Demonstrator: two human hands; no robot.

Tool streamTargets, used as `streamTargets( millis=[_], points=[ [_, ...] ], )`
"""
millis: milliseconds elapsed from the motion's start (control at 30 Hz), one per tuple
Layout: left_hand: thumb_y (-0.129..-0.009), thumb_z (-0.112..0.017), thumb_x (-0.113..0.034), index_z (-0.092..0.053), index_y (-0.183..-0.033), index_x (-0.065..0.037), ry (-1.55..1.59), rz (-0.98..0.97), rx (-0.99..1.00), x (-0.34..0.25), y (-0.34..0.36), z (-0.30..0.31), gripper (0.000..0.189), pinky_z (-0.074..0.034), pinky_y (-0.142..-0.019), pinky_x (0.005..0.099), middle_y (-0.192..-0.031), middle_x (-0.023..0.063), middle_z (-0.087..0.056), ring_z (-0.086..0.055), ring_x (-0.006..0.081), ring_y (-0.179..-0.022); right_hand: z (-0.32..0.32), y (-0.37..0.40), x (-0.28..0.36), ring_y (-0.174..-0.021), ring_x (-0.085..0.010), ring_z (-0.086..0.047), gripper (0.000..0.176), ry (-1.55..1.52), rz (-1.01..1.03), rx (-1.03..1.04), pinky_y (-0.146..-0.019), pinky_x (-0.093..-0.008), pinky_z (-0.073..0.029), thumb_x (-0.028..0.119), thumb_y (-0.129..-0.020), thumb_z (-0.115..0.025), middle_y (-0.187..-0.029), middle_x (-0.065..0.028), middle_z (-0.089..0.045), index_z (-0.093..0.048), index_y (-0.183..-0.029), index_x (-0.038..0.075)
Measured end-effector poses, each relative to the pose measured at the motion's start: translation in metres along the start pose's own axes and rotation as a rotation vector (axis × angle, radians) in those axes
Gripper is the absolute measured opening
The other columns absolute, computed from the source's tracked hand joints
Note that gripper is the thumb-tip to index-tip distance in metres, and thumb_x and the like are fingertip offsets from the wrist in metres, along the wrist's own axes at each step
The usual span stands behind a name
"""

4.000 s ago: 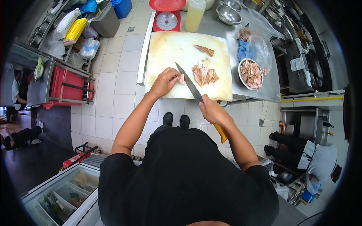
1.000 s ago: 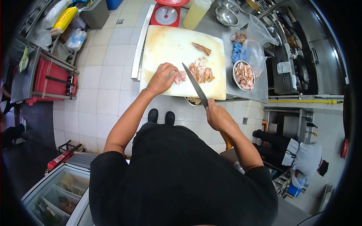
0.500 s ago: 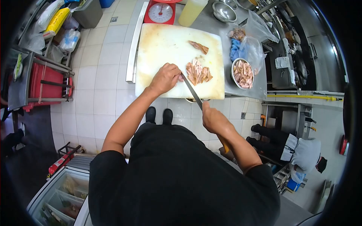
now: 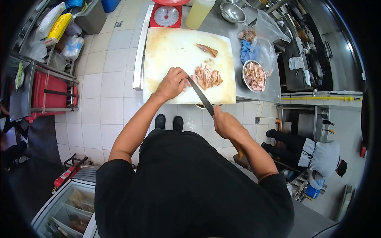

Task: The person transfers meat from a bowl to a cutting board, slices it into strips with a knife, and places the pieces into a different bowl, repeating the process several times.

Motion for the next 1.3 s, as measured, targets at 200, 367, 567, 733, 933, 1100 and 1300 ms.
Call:
streamTargets(
  millis=[200,367,567,733,933,1100,1300],
  points=[
    [-0.085,-0.062,-0.001,-0.065,-0.093,-0.002,-0.021,-0.032,-0.001,0.003,0.000,-0.003,0.008,-0.049,-0.082,0.0388,-0.093,0.0129,-0.060,-0.058,0.0320,-0.089,-0.055,-0.036,-0.013,-0.077,-0.0520,-0.065,0.018,-0.077,0.029,-0.045,-0.073,-0.0592,-0.050,-0.002,-0.087,-0.045,-0.079,-0.0372,-0.063,-0.041,-0.103,-0.007],
    [-0.092,-0.058,-0.004,-0.065,-0.097,0.000,0.155,0.129,-0.095,0.004,0.002,0.010,0.010,-0.051,-0.079,0.0335,-0.098,0.0132,-0.063,-0.062,0.0283,-0.088,-0.029,-0.034,-0.017,-0.070,-0.0534,-0.060,0.023,-0.194,0.060,-0.066,-0.065,-0.0598,-0.045,0.021,-0.103,-0.043,-0.073,-0.0348,-0.061,-0.039,-0.106,-0.001],
    [-0.094,-0.061,-0.006,-0.063,-0.096,0.000,0.187,0.263,-0.489,0.005,-0.005,0.062,0.006,-0.047,-0.063,0.0272,-0.091,0.0096,-0.061,-0.057,0.0154,-0.072,-0.026,-0.006,-0.009,-0.071,-0.0544,-0.061,0.021,-0.177,0.151,-0.075,-0.069,-0.0625,-0.045,0.017,-0.100,-0.045,-0.073,-0.0354,-0.061,-0.042,-0.105,-0.003],
    [-0.093,-0.064,-0.012,-0.062,-0.086,0.001,0.085,0.124,-0.218,-0.068,-0.066,0.121,0.015,-0.049,-0.063,0.0324,-0.080,0.0126,-0.062,-0.060,0.0215,-0.067,-0.038,-0.013,-0.006,-0.079,-0.0552,-0.061,0.022,-0.181,0.154,0.038,-0.074,-0.0617,-0.047,0.019,-0.099,-0.045,-0.085,-0.0366,-0.063,-0.043,-0.109,-0.001],
    [-0.078,-0.066,-0.009,-0.067,-0.082,-0.003,-0.342,-0.335,0.908,-0.193,-0.133,0.063,0.006,-0.053,-0.073,0.0457,-0.100,0.0194,-0.067,-0.066,0.0378,-0.090,-0.042,-0.022,-0.034,-0.054,-0.0341,-0.061,0.026,-0.260,0.097,-0.067,-0.053,-0.0451,-0.048,0.026,-0.103,-0.044,-0.070,-0.0222,-0.062,-0.044,-0.109,0.001],
    [-0.076,-0.065,-0.008,-0.063,-0.094,-0.005,-0.458,-0.364,0.455,-0.167,-0.037,0.130,0.019,-0.054,-0.074,0.0463,-0.086,0.0197,-0.064,-0.066,0.0375,-0.083,-0.019,-0.004,-0.025,-0.052,-0.0281,-0.059,0.027,-0.455,-0.077,0.024,-0.047,-0.0412,-0.049,0.030,-0.103,-0.040,-0.069,-0.0181,-0.061,-0.043,-0.109,0.003],
    [-0.083,-0.048,-0.001,-0.063,-0.111,0.000,0.009,-0.226,0.412,-0.152,-0.103,0.116,0.031,-0.049,-0.094,0.0444,-0.107,0.0231,-0.066,-0.063,0.0366,-0.104,-0.036,-0.007,-0.058,-0.055,-0.0269,-0.060,0.029,-0.422,0.219,-0.049,-0.050,-0.0411,-0.049,0.033,-0.105,-0.037,-0.069,-0.0162,-0.060,-0.042,-0.110,0.005]
  ],
)
Point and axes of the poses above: each hand's wrist, its own y-axis away from the middle knuckle, its own z-axis out of the back of the hand, x = y × z, the point moved 2 cm from there along -y, towards the middle knuckle
